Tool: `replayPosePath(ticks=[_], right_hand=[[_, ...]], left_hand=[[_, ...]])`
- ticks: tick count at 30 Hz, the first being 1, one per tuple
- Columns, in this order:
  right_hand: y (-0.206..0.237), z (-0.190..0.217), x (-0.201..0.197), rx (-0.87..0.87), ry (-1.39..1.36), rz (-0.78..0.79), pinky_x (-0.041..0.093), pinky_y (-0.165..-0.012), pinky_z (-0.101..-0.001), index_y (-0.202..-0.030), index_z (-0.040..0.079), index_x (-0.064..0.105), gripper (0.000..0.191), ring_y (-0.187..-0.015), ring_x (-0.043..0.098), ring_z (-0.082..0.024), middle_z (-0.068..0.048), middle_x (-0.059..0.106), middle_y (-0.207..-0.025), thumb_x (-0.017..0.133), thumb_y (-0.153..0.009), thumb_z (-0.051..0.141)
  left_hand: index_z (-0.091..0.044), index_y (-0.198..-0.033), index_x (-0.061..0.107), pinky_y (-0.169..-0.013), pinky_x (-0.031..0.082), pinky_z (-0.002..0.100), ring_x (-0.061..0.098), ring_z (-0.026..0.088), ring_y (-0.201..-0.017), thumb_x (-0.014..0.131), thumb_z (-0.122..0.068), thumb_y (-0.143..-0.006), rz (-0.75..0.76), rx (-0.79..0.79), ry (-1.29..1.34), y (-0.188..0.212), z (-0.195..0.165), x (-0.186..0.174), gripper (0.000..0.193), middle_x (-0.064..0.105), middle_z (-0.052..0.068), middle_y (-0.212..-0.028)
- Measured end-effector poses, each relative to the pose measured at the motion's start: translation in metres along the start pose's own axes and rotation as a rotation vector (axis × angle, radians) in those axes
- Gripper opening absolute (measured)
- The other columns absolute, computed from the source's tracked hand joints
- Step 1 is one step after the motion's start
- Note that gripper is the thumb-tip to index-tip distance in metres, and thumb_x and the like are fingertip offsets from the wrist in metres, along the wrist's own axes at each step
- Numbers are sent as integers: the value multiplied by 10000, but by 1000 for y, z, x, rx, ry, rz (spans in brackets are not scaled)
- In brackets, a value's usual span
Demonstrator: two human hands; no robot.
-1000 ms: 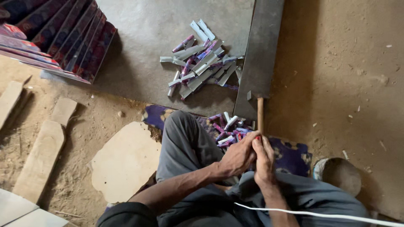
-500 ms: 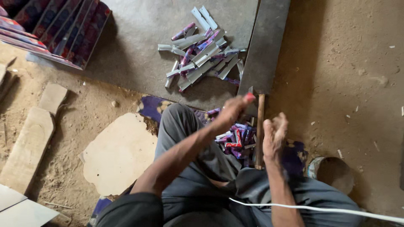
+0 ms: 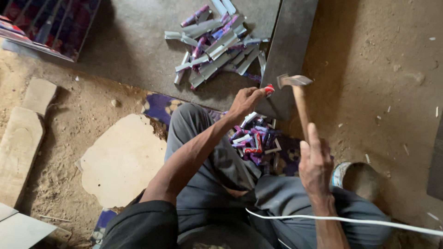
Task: The person sits on the floor and uses a hammer to repeatedly strike small metal strips against a metal edge, breaking them into smaller pieces. The person handles the strips one at a time, striking them until they break, then discards the pieces onto a growing pile.
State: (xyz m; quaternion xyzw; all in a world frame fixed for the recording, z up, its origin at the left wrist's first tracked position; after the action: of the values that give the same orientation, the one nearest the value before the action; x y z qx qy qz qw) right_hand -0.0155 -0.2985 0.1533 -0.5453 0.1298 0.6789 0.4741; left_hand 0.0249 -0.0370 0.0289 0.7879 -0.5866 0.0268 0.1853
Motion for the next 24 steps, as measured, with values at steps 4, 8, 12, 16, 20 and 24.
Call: replayPosePath(ticks=[4, 8, 12, 16, 20, 24], right_hand=[[-10, 10, -5, 154, -1, 124, 542, -844, -495, -1494, 112, 575, 530, -1012, 677, -418, -233, 690, -1123, 668, -972, 85], [-8, 18, -18, 59, -122, -71, 540, -934, -462, -1557, 45, 521, 514, -1121, 658, -390, -240, 656, -1271, 624, -1054, 59], [5, 22, -19, 79, -115, -206, 535, -892, -441, -1545, 36, 515, 477, -1026, 647, -363, -207, 644, -1155, 631, -1084, 66], [14, 26, 0, 14, -73, -86, 540, -876, -442, -1496, 40, 552, 463, -1049, 674, -374, -220, 675, -1207, 634, -1040, 55], [20, 17, 14, 166, -92, 23, 538, -854, -450, -1493, 40, 579, 500, -1009, 666, -391, -240, 673, -1154, 666, -1002, 60], [27, 11, 19, 115, -48, 15, 533, -878, -457, -1490, 31, 573, 484, -1021, 662, -400, -232, 676, -1133, 649, -1014, 72]], left_hand=[[-23, -926, 721, -463, 259, 273, 382, 40, -529, 611, -390, -976, 28, 30, 56, 1, 7, -4, 386, 454, -74, -634], [-16, -1016, 719, -576, 384, 337, 516, 157, -652, 599, -371, -1039, 50, 214, -139, -1, 8, -8, 376, 572, 30, -764], [-81, -1099, 765, -780, 555, 411, 734, 307, -872, 581, -347, -981, 4, 366, -591, 2, 5, -7, 344, 755, 145, -944], [-90, -1094, 774, -816, 552, 428, 724, 341, -924, 568, -343, -989, 13, 416, -621, 8, 1, -7, 343, 755, 168, -999], [-69, -1090, 754, -810, 547, 443, 716, 362, -933, 586, -345, -987, -7, 426, -643, 7, 1, -9, 339, 745, 187, -1004], [-66, -1076, 746, -799, 543, 441, 711, 356, -923, 588, -344, -991, -8, 470, -619, 2, 14, -9, 331, 739, 183, -994]])
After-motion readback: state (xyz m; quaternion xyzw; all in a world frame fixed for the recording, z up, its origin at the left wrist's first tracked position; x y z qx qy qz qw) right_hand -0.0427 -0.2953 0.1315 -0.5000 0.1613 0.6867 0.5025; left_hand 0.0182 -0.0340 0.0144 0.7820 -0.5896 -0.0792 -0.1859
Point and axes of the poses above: each hand's wrist, its own y-axis away from the middle knuckle, its own x-axis out of the palm, z = x × y, the point moved 3 cm from there along -y, towards the middle knuckle
